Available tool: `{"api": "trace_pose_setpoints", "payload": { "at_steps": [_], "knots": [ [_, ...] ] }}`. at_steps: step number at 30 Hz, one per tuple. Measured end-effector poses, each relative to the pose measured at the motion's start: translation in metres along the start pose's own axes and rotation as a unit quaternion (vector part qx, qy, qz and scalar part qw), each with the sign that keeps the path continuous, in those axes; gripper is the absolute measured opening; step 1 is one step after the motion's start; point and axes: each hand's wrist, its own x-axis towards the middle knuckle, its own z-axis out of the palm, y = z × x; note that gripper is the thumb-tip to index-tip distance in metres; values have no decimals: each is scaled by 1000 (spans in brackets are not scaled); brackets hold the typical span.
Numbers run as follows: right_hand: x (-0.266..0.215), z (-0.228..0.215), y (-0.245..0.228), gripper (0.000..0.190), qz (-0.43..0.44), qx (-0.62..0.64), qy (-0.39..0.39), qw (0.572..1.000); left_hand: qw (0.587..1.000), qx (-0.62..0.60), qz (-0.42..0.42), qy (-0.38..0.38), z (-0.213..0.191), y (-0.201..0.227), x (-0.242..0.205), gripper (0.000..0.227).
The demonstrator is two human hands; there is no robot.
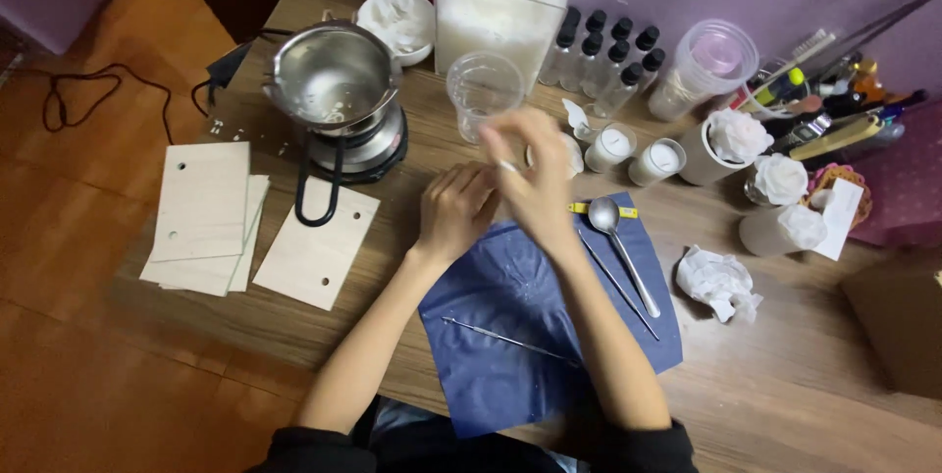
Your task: Scraping wax residue from the inside of a small glass jar using a metal tool and wiping it clean with a paper towel.
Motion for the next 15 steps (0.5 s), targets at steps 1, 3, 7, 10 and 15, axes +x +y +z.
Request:
{"api": "trace_pose_setpoints", "payload": {
  "at_steps": [1,3,7,10,15],
  "knots": [
    [11,18,-4,9,-17,34,7,999,998,35,-35,-26,7,-5,-9,11],
    [33,52,-6,9,-39,69,15,997,994,72,-67,-49,14,-15,-17,7],
    [72,103,0,5,-82,-35,-41,995,995,52,-83,-35,14,-34,-16,8],
    [90,110,-2,12,-80,-100,-103,986,994,29,-104,-29,14,-41,-19,9],
    [79,66,-22,20,-125,-126,-53,983,991,82,-95,-40,15,-53,-26,12]
  ]
}}
